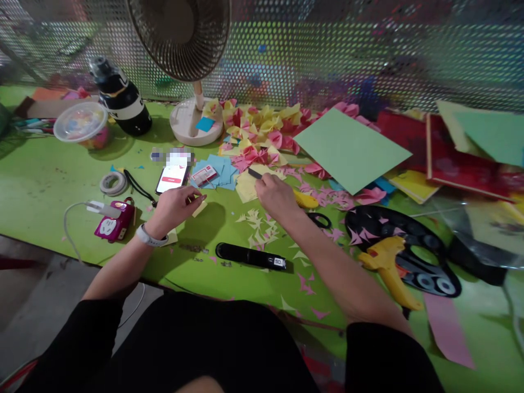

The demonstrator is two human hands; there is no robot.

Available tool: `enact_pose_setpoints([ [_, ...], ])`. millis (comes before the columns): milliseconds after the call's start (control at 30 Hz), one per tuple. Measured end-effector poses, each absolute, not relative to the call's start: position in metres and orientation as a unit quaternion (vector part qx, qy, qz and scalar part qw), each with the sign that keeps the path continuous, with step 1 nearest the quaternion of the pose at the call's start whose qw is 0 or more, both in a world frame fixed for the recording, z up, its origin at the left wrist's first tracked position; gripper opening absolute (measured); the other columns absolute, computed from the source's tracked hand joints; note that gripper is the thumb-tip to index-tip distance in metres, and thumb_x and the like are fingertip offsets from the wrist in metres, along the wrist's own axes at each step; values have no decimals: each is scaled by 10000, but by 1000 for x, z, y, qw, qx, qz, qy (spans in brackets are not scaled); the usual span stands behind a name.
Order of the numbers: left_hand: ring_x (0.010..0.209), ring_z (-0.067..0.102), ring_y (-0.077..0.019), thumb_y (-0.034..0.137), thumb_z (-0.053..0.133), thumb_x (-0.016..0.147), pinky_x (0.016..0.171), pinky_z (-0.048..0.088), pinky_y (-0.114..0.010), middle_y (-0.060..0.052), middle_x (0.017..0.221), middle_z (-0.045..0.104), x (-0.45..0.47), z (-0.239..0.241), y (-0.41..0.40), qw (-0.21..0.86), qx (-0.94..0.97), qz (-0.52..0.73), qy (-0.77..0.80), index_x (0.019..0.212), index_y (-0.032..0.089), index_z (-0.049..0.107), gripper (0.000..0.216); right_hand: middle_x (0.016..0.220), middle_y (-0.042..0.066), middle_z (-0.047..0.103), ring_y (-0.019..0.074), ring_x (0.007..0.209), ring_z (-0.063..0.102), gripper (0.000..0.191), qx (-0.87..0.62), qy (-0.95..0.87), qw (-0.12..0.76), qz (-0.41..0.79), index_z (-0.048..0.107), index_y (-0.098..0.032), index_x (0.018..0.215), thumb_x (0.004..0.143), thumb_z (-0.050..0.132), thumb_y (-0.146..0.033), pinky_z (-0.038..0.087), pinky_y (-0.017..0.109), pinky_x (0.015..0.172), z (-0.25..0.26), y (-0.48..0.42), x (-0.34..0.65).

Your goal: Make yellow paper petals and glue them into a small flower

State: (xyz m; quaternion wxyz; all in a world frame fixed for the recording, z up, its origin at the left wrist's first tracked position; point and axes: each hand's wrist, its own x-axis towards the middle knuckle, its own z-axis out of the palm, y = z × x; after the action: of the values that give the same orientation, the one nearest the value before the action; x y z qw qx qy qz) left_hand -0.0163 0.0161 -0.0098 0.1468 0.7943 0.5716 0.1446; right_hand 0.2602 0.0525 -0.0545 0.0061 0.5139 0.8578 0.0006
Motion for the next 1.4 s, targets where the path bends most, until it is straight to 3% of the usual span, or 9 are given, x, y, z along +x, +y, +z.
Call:
enact_pose_setpoints([
  [233, 655, 615, -144, 335, 511, 935, 560, 365, -264, -83, 855, 751, -14, -9, 13, 141, 804, 142, 561, 921, 156, 707, 266, 994, 166, 630, 238, 845, 585, 376, 559, 829, 0, 21, 675, -109, 1064, 995, 310, -172, 439, 308, 575, -48, 52, 261],
  [400, 672, 627, -140, 326, 509, 936, 573, 393, -257, -93, 879, 752, -14, -10, 13, 148, 806, 143, 554, 936, 155, 708, 262, 922, 152, 659, 237, 831, 589, 398, 562, 825, 0, 63, 717, -119, 955, 963, 320, -90, 459, 339, 656, -47, 52, 265],
  [567, 681, 635, -153, 319, 513, 939, 582, 409, -272, -97, 882, 752, -14, -12, 15, 152, 809, 134, 552, 941, 149, 707, 258, 1066, 197, 678, 304, 965, 604, 397, 590, 803, -36, 82, 694, -93, 1160, 979, 344, -143, 468, 429, 782, -48, 58, 273],
  [867, 691, 640, -150, 350, 507, 945, 611, 440, -255, -106, 871, 741, -15, -17, 15, 163, 814, 143, 539, 928, 154, 699, 275, 1154, 182, 670, 302, 1072, 597, 381, 521, 852, -23, 42, 691, -100, 1143, 997, 365, -231, 453, 419, 893, -46, 65, 271],
  [1067, 704, 643, -152, 345, 494, 945, 612, 437, -255, -107, 881, 740, -15, -17, 14, 162, 817, 143, 535, 937, 154, 698, 280, 1139, 158, 671, 278, 1008, 610, 373, 508, 861, -6, -14, 691, -151, 1092, 1002, 344, -255, 473, 401, 825, -47, 61, 271],
  [1400, 724, 647, -166, 334, 494, 951, 620, 415, -271, -106, 921, 744, -13, -13, 14, 167, 817, 121, 539, 957, 157, 698, 270, 1173, 184, 656, 268, 989, 620, 268, 526, 850, 18, -31, 677, -129, 1046, 958, 448, -238, 474, 348, 747, -42, 63, 275],
])
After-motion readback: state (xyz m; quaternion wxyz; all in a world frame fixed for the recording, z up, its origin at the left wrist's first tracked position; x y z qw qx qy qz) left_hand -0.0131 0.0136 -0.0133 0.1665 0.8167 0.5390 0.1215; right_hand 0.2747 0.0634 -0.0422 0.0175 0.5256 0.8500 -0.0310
